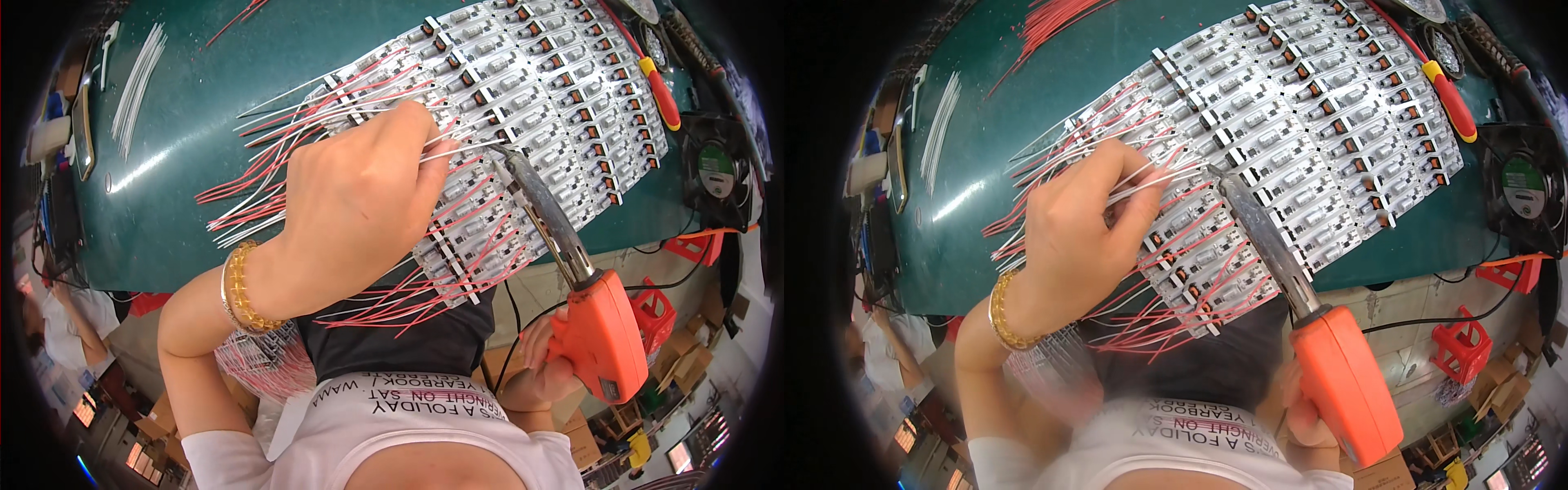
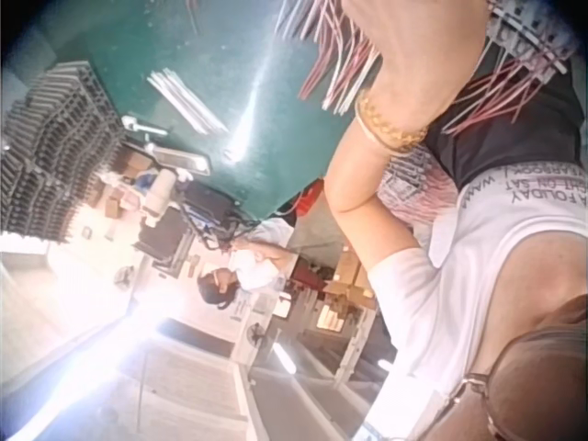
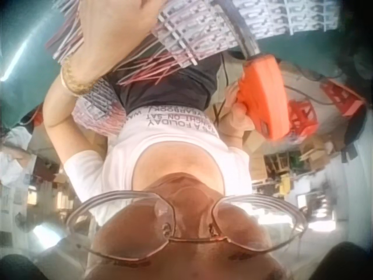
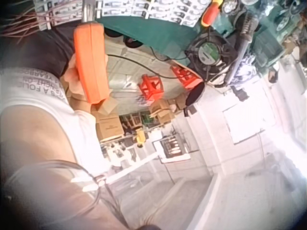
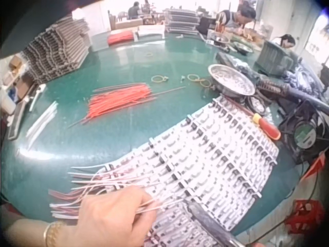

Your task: The person uses a soldering iron to attach white and red wires to a grid of electronic components on a green workbench. They repeatedly pick up wires, position them on the component terminals, and apply the soldering iron to secure the connections.

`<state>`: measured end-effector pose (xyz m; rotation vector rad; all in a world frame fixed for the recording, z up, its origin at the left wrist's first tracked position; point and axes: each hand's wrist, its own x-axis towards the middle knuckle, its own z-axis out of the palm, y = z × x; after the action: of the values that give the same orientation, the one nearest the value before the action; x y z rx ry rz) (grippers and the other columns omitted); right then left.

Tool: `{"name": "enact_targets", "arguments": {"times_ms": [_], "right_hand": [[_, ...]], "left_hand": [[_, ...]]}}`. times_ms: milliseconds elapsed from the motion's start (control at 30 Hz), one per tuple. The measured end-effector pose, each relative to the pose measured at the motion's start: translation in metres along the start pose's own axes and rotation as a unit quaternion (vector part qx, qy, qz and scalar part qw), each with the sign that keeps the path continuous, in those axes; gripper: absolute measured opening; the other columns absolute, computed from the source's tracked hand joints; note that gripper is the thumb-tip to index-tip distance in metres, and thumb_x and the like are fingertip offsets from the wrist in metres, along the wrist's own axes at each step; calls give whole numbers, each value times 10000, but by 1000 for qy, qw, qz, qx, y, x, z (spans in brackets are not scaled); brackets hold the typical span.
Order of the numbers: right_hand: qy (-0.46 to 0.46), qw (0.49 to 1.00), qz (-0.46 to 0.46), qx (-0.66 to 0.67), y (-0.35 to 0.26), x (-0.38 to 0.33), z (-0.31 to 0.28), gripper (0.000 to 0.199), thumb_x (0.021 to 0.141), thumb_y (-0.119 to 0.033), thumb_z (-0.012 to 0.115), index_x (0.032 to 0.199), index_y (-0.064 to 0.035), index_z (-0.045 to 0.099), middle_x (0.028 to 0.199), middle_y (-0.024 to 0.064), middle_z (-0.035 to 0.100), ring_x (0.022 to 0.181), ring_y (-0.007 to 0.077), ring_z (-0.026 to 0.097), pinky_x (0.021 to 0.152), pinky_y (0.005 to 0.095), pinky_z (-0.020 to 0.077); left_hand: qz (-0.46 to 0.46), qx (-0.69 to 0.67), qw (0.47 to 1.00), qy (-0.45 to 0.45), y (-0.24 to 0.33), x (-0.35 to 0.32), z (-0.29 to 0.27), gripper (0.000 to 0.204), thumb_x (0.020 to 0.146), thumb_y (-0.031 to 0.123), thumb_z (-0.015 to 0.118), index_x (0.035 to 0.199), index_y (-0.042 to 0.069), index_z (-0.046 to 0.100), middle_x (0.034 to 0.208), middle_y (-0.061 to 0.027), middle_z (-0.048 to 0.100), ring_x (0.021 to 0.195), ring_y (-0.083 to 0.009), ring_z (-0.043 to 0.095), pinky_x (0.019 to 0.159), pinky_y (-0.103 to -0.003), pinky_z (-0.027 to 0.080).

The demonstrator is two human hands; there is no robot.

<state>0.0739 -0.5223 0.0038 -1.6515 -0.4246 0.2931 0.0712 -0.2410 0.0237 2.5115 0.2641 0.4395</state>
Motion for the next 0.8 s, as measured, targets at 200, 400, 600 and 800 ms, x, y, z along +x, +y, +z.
{"name": "enact_targets", "arguments": {"times_ms": [200,400,600,800], "right_hand": [[-24,995,-17,-90,23,-26,-29,593,895,-537,628,1085,24,647,880,87,631,715,235,594,665,348,477],[39,999,25,-6,-4,-4,3,764,870,-588,645,1210,82,503,496,-32,445,398,88,416,429,239,400],[13,999,37,19,-15,7,12,812,870,-594,641,1267,94,474,493,-36,444,396,87,423,432,237,403],[18,997,39,70,-11,5,7,817,874,-594,633,1300,81,459,491,-22,452,390,99,426,440,251,403]], "left_hand": [[34,20,999,30,0,-2,3,136,829,55,718,820,34,584,658,-80,609,500,-200,596,458,-315,438],[52,26,998,30,0,-2,4,130,810,31,714,816,28,584,656,-79,603,494,-201,592,449,-314,430],[52,21,998,31,0,-3,4,126,805,21,710,823,20,585,675,-87,606,499,-209,596,450,-317,433],[84,16,992,93,-4,1,4,99,835,6,692,840,-2,593,712,-109,592,562,-225,580,508,-301,446]]}}
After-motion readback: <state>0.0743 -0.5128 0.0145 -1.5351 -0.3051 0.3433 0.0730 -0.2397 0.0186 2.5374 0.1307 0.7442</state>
